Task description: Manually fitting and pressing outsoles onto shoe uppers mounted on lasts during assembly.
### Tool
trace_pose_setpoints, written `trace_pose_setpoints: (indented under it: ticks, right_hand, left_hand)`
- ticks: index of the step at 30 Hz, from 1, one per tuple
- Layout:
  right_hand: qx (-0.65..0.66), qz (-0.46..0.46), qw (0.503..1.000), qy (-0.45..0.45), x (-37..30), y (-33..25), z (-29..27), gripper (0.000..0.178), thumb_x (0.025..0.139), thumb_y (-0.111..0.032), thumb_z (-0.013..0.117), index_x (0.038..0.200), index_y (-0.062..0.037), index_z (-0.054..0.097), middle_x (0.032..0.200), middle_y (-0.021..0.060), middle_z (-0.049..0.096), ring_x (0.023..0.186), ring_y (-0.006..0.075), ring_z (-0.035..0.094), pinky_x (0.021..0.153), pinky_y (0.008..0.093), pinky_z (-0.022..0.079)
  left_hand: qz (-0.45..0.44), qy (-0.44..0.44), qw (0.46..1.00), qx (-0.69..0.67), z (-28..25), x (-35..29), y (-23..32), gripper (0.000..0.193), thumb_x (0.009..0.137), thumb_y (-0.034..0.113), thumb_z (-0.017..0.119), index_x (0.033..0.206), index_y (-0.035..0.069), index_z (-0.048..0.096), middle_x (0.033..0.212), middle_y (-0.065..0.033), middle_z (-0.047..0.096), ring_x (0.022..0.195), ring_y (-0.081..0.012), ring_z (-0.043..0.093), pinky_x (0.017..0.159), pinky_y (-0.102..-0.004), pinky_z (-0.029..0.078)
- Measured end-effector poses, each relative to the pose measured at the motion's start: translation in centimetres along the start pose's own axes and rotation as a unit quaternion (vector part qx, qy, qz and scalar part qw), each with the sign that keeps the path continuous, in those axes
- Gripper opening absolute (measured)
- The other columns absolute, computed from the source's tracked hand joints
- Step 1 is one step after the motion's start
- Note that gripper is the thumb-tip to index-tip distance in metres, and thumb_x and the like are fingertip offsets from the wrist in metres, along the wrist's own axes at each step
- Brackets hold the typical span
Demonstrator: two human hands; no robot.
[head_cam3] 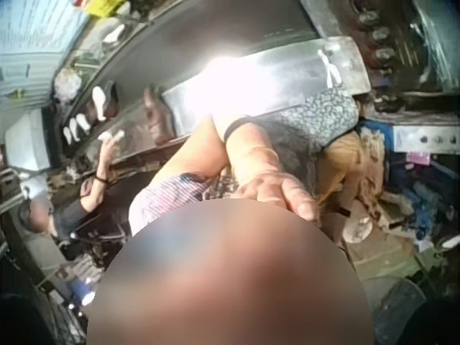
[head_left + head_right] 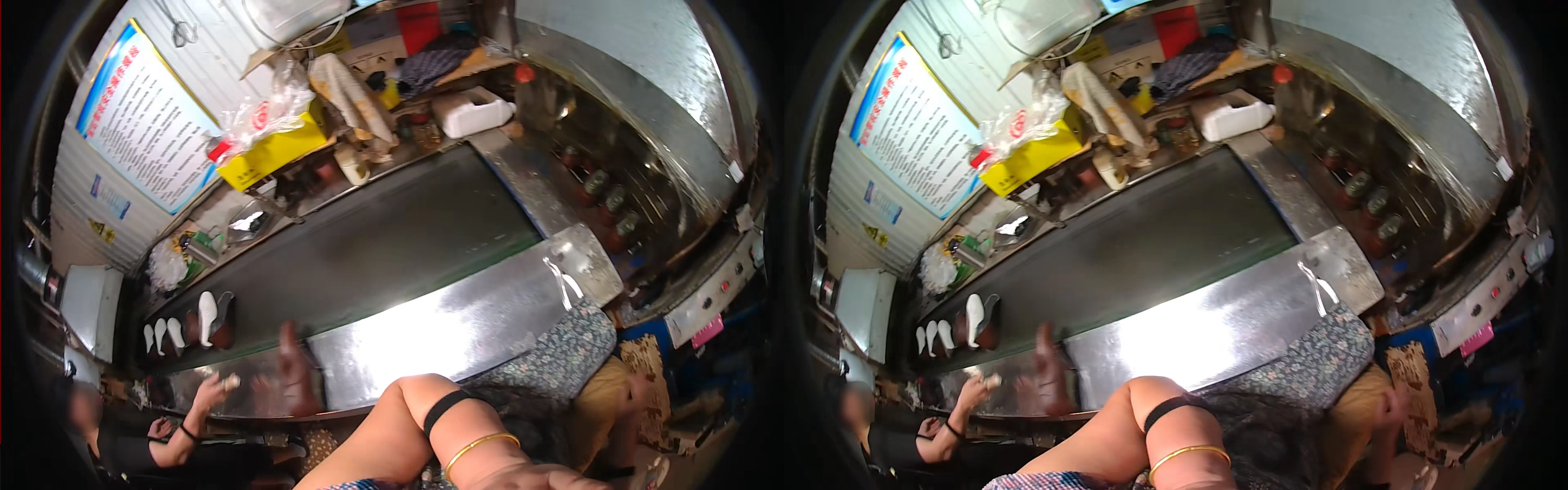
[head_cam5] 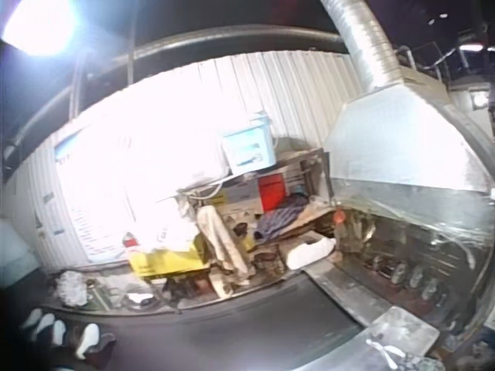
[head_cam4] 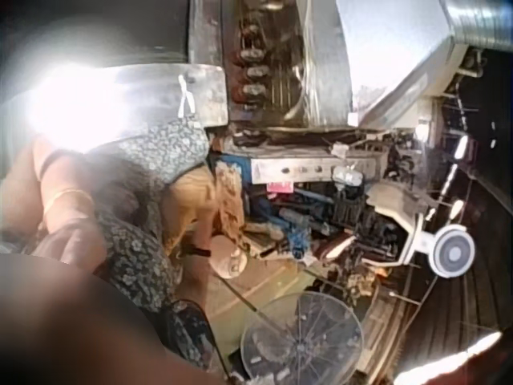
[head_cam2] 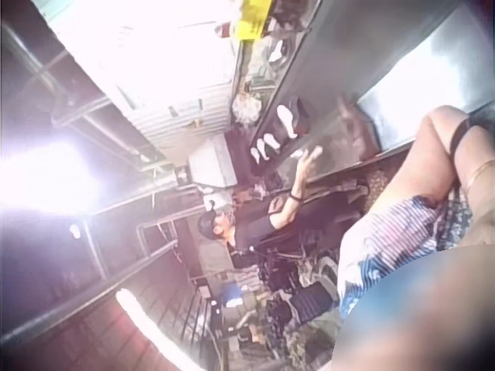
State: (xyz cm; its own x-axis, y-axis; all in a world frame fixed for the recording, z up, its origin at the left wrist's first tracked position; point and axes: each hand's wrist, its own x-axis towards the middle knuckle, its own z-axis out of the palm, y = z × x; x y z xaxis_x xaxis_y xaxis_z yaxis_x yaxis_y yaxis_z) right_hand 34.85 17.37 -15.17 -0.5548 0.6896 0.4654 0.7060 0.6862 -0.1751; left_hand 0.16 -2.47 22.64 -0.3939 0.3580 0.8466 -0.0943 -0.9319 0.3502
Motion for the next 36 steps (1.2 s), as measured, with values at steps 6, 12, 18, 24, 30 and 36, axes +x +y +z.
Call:
trace_pose_setpoints:
  ticks: [6,12,18,24,30,36]
  right_hand:
    - [0.182,0.116,0.959,-0.185,5.2,-13.7,0.0,0.020,0.069,-0.008,0.068,0.088,-0.0025,0.070,0.099,0.0136,0.068,0.105,0.0315,0.058,0.105,0.0447,0.034]
    - [0.113,0.028,0.974,-0.192,4.8,-12.8,-0.4,0.021,0.071,-0.008,0.069,0.091,-0.0015,0.070,0.095,0.0135,0.069,0.103,0.0317,0.059,0.101,0.0451,0.036]
    - [0.232,0.131,0.949,-0.169,8.2,-11.1,0.9,0.019,0.082,-0.007,0.067,0.099,0.0003,0.069,0.096,0.0148,0.070,0.086,0.0321,0.065,0.082,0.0391,0.050]
    - [0.619,0.189,0.733,-0.208,20.5,-20.1,-3.7,0.046,0.098,-0.013,0.057,0.141,-0.0025,0.045,0.127,0.0113,0.060,0.104,0.0112,0.057,0.089,0.0252,0.047]
    - [0.623,0.168,0.762,-0.049,23.1,-19.5,-9.0,0.027,0.099,-0.019,0.057,0.121,-0.0027,0.061,0.107,-0.0002,0.062,0.095,0.0085,0.055,0.085,0.0243,0.046]
    - [0.537,0.198,0.802,-0.174,14.0,-20.1,-7.1,0.045,0.097,-0.014,0.056,0.139,-0.0003,0.045,0.129,0.0175,0.060,0.120,0.0238,0.058,0.098,0.0339,0.045]
  left_hand:
    - [-0.158,-0.225,0.783,0.559,-13.8,-0.4,-0.3,0.088,0.078,0.050,0.071,0.139,-0.004,0.041,0.147,-0.0272,0.035,0.141,-0.0461,0.025,0.112,-0.0589,0.020]
    - [-0.535,-0.030,0.210,0.818,-35.9,-12.6,6.6,0.105,0.061,0.043,0.083,0.142,-0.001,0.032,0.119,-0.0246,0.059,0.111,-0.0391,0.056,0.089,-0.0521,0.047]
    - [-0.567,-0.056,0.398,0.719,-31.5,-10.6,6.9,0.092,0.068,0.024,0.075,0.143,-0.003,0.030,0.096,-0.0197,0.069,0.086,-0.0357,0.067,0.080,-0.0408,0.054]
    - [-0.121,-0.502,0.728,0.452,-14.8,-5.8,0.6,0.036,0.081,0.006,0.064,0.116,0.009,0.059,0.113,-0.0077,0.068,0.103,-0.0257,0.065,0.091,-0.0354,0.051]
    - [-0.185,-0.593,0.763,0.178,-12.9,-8.2,-8.0,0.044,0.080,0.012,0.063,0.124,0.009,0.057,0.144,-0.0150,0.047,0.136,-0.0274,0.042,0.112,-0.0420,0.033]
    - [-0.636,-0.177,0.749,-0.061,-11.5,-15.8,-18.0,0.093,0.084,0.014,0.075,0.152,-0.002,0.013,0.145,-0.0182,0.039,0.136,-0.0256,0.036,0.112,-0.0370,0.030]
